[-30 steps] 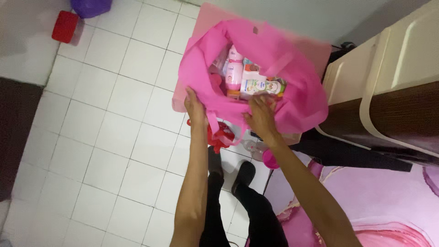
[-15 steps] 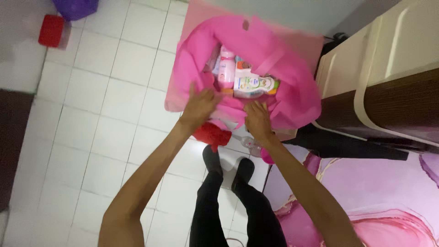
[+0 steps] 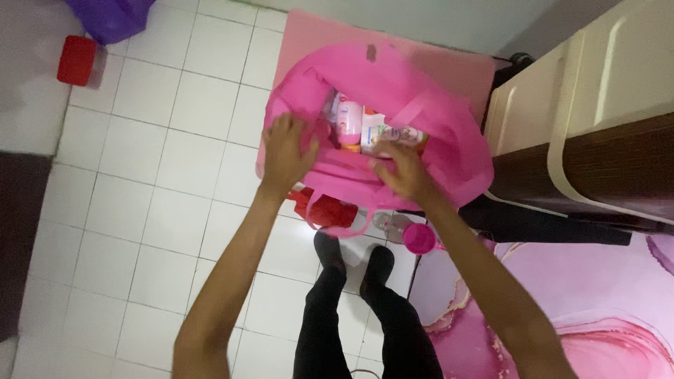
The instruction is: The person unpacks a pink bag containing baby items, then opens a plastic drawer unit and wipes the interior of the drawers with a cloth. They also handle a spray bottle and a small cloth, placing them inside the drawer.
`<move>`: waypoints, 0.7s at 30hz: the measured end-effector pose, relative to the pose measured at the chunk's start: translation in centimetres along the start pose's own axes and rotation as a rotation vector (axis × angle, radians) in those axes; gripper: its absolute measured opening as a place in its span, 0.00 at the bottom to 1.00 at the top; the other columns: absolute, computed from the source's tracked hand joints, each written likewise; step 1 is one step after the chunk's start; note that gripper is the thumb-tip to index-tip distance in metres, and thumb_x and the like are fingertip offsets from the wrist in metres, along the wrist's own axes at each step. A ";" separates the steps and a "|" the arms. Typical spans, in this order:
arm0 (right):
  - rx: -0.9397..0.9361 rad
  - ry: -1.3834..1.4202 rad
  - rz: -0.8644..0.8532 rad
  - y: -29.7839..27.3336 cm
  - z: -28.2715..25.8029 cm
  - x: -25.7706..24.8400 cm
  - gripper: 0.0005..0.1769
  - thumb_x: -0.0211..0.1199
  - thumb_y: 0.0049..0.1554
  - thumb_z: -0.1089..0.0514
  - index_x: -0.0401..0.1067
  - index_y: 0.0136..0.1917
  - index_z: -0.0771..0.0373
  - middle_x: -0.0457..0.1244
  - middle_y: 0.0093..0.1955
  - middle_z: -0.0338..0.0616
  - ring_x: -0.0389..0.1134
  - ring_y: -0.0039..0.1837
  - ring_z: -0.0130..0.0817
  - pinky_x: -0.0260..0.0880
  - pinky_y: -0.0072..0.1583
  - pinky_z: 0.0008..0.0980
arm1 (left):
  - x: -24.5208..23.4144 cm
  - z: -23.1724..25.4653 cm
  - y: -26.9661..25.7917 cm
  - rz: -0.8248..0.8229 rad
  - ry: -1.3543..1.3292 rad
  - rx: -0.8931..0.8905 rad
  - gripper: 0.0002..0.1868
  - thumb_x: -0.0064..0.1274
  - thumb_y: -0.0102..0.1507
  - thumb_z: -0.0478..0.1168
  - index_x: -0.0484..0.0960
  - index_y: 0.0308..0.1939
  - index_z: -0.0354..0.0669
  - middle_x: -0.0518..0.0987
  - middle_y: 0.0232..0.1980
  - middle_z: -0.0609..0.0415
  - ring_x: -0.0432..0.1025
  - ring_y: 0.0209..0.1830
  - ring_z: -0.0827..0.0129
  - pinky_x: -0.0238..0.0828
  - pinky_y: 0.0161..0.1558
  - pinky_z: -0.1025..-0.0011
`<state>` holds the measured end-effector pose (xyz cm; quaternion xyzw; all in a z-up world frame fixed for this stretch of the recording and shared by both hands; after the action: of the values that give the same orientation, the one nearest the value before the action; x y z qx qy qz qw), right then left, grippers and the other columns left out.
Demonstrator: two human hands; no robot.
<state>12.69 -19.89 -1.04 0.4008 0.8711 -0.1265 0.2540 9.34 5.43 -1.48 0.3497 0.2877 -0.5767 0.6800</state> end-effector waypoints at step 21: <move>-0.020 -1.150 0.560 13.6 7.3 -10.5 0.08 0.64 0.58 0.55 0.72 0.49 0.59 0.63 0.51 0.47 0.64 0.58 0.48 0.61 0.56 0.53 | 0.5 -2.8 9.3 0.244 0.143 0.196 0.15 0.51 0.64 0.27 0.78 0.55 0.38 0.82 0.42 0.44 0.78 0.41 0.56 0.77 0.45 0.60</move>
<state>31.34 -20.90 -1.70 0.4789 0.4591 -0.2419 0.7081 18.63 8.20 -2.18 0.4868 0.2330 -0.4887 0.6855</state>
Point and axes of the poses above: each hand's wrist, its own y-axis towards the middle knuckle, its own x-axis out of the palm, z = x × y, the point moved 8 cm from there along y, towards the middle knuckle
